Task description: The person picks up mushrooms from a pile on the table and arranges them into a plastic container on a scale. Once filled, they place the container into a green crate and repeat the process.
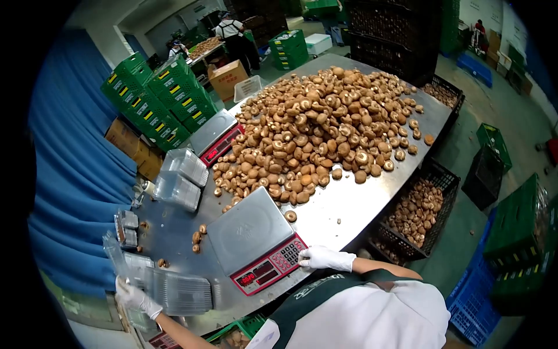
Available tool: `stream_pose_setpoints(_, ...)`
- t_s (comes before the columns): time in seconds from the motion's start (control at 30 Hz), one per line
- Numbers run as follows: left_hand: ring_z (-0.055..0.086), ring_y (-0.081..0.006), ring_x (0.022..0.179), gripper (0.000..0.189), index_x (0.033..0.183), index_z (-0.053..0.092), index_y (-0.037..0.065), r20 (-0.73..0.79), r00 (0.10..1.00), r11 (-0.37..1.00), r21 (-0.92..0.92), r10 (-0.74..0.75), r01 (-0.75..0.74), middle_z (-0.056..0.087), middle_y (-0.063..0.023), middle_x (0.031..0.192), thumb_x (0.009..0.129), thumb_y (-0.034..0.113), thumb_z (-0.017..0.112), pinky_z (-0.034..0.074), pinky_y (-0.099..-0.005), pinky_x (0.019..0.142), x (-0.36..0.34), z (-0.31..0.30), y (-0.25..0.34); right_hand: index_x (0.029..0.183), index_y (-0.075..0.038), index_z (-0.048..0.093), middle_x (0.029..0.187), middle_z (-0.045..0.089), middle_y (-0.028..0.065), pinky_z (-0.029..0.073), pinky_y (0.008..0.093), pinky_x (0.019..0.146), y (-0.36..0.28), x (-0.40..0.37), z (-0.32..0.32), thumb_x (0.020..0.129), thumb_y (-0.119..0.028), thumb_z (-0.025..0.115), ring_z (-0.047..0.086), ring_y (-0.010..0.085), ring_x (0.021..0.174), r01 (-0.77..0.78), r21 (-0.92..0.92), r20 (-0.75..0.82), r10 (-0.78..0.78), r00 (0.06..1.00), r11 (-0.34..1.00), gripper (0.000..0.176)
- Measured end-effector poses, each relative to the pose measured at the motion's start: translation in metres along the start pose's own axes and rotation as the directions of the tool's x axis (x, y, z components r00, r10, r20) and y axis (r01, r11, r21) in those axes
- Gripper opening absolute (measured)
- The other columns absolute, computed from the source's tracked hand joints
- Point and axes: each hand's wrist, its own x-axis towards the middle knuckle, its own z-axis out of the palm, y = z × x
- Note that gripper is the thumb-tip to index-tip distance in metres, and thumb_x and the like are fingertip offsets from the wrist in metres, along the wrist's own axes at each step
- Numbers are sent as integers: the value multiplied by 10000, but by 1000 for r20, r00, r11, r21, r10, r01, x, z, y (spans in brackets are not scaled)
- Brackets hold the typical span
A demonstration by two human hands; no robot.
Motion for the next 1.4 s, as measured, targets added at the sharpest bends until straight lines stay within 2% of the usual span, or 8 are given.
stream_pose_setpoints(0.07,624,-235,852,173,1065,631,-6,-34,971,937,-255,238,-239,646,-142,991,929,53,540,515,-311,730,-19,6,71,968,-105,655,839,685,105,507,376,768,2,1,0,883,-341,564,661,280,793,27,-17,-26,-28,999,999,268)
stream_pose_setpoints(0.17,625,-216,852,182,1064,630,-18,234,924,818,-561,303,-126,656,-118,961,910,34,550,504,-335,775,-76,31,147,959,-119,665,833,677,128,505,400,745,-2,0,-10,856,-340,568,651,308,784,51,-100,-32,-55,998,994,263)
stream_pose_setpoints(0.43,641,-312,881,161,1000,652,95,774,330,830,-429,541,-356,671,-113,961,862,128,578,503,-390,758,-213,70,208,962,-118,661,827,671,145,497,416,746,27,-19,-53,849,-337,573,647,334,807,-21,-158,-97,5,995,987,262)
stream_pose_setpoints(0.63,648,-300,919,322,1081,645,71,930,71,932,-361,362,-22,667,-137,1004,805,236,675,506,-367,797,-200,56,215,998,-112,647,876,677,143,502,393,782,56,-41,-99,875,-323,549,647,330,829,-116,-196,-48,108,993,974,263)
stream_pose_setpoints(0.87,607,-302,1032,253,1056,640,24,702,540,824,-566,465,27,635,-152,1117,808,65,662,454,-368,919,-207,24,321,1037,-132,645,975,663,119,505,380,751,95,-35,-120,794,-301,659,626,295,862,-64,-289,-204,4,979,955,296)
stream_pose_setpoints(1.07,644,-282,945,169,967,666,12,683,536,725,-666,497,177,670,-145,1020,807,64,655,489,-348,864,-256,38,397,894,-71,640,1178,560,121,520,370,667,134,3,-122,696,-242,676,572,307,883,300,-693,-87,-489,868,656,265)
stream_pose_setpoints(1.23,635,-279,943,181,976,664,31,728,426,704,-665,537,250,664,-132,1008,804,85,658,492,-347,841,-285,66,433,806,-64,586,726,572,107,498,405,626,174,-14,-153,731,-113,549,587,303,727,370,-556,-166,-535,828,744,97)
stream_pose_setpoints(1.4,619,-308,962,206,1001,657,43,817,304,758,-572,491,314,652,-136,1030,813,128,654,481,-359,855,-295,96,446,823,-71,643,1040,658,24,509,361,723,209,-129,-224,612,-59,645,591,259,884,-131,-663,-358,-158,920,737,212)
